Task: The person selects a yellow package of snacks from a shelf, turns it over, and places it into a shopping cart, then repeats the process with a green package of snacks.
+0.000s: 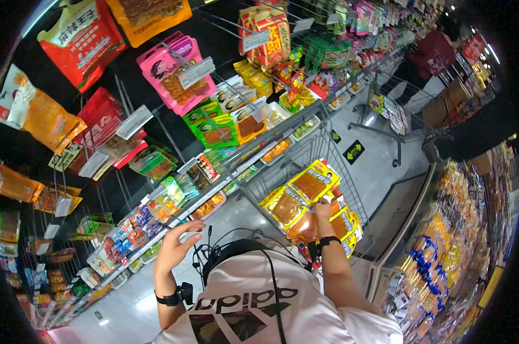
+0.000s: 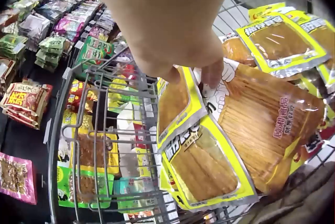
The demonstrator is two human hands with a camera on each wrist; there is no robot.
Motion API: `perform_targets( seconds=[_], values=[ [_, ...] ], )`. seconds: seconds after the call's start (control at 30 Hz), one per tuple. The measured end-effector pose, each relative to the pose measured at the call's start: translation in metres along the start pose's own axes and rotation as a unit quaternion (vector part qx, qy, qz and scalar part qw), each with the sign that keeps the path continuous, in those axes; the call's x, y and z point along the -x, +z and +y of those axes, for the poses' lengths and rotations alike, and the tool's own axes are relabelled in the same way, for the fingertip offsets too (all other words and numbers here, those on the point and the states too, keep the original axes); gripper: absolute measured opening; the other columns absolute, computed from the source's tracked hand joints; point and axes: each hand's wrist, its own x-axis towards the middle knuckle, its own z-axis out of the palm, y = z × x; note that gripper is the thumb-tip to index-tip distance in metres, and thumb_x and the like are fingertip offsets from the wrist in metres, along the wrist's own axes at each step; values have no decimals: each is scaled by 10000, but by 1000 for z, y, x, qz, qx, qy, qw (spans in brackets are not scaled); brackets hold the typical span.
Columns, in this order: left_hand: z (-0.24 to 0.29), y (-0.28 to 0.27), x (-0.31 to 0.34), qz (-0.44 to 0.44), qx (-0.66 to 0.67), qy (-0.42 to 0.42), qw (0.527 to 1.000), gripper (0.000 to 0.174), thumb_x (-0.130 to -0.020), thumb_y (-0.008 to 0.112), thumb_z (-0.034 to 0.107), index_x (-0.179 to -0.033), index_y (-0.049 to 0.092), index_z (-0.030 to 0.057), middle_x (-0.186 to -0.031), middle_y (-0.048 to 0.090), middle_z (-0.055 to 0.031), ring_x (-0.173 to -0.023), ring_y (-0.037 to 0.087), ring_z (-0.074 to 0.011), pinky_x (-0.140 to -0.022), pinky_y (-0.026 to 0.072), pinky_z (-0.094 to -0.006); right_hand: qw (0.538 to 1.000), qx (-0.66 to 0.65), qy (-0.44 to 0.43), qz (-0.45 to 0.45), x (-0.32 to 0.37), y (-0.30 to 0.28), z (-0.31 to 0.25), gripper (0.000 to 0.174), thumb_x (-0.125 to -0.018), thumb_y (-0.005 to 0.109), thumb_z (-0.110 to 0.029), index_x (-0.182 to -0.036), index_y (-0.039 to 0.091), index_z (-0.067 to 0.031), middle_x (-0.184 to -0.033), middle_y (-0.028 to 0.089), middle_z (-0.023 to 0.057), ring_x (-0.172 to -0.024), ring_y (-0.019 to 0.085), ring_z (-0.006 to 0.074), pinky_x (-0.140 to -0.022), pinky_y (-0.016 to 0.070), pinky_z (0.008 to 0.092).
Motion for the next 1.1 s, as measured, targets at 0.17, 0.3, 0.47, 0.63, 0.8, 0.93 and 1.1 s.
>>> perform_targets(
  seconds=[0.17, 0.3, 0.47, 0.63, 0.8, 0.93, 1.1],
  values=[
    [17, 5, -15, 2, 18, -26, 999, 320, -897, 695, 52, -1211, 656, 2, -1132, 719, -92, -1029, 667, -182, -909, 509, -315, 980, -35, -99, -169, -7, 1, -10, 321, -838, 505, 40, -1100, 691, 54, -927, 719, 97, -804, 677, 188, -742, 532, 323],
    [14, 11, -22, -2, -22, 16, 1000, 367, -904, 711, 144, -1256, 649, 64, -1118, 728, -76, -991, 680, -155, -622, 493, -277, 953, -56, -10, -298, 69, -13, -103, 270, -871, 536, 5, -1076, 711, 33, -913, 695, 57, -806, 612, 137, -784, 493, 279],
    [23, 10, -24, -3, -31, 31, 999, 363, -905, 710, 142, -1254, 650, 63, -1115, 729, -90, -996, 685, -181, -658, 507, -299, 944, -35, -126, -302, 33, 23, -68, 238, -910, 687, -161, -1078, 728, 3, -939, 719, 52, -875, 633, 156, -817, 498, 302],
    [35, 2, -18, 3, -41, -32, 999, 327, -900, 711, 114, -1214, 664, 33, -1134, 723, -94, -1014, 683, -192, -839, 515, -318, 960, 50, -160, -224, 31, 26, -85, 314, -883, 704, -190, -1141, 708, -11, -976, 732, 101, -915, 666, 196, -840, 508, 335],
    [33, -5, -14, 11, -35, -52, 998, 318, -903, 711, 107, -1206, 669, 20, -1147, 721, -90, -1028, 680, -188, -922, 513, -325, 963, 63, -200, -166, 6, 24, -84, 355, -858, 704, -168, -1174, 688, -7, -1060, 730, 183, -1013, 690, 292, -905, 502, 365],
    [25, -15, -7, 20, -32, -61, 997, 331, -906, 712, 119, -1219, 666, 22, -1146, 722, -88, -1034, 677, -184, -918, 513, -327, 969, 83, -185, -141, 2, 16, -99, 366, -847, 706, -163, -1171, 686, 6, -1059, 725, 214, -1034, 688, 318, -932, 497, 373],
    [13, -33, -3, 33, -22, -62, 997, 336, -912, 709, 141, -1224, 664, 22, -1156, 719, -87, -1031, 674, -187, -905, 511, -327, 974, 97, -163, -124, -8, 15, -102, 525, -813, 741, -199, -1271, 623, 29, -1192, 678, 243, -1122, 650, 343, -981, 482, 370]
  ],
)
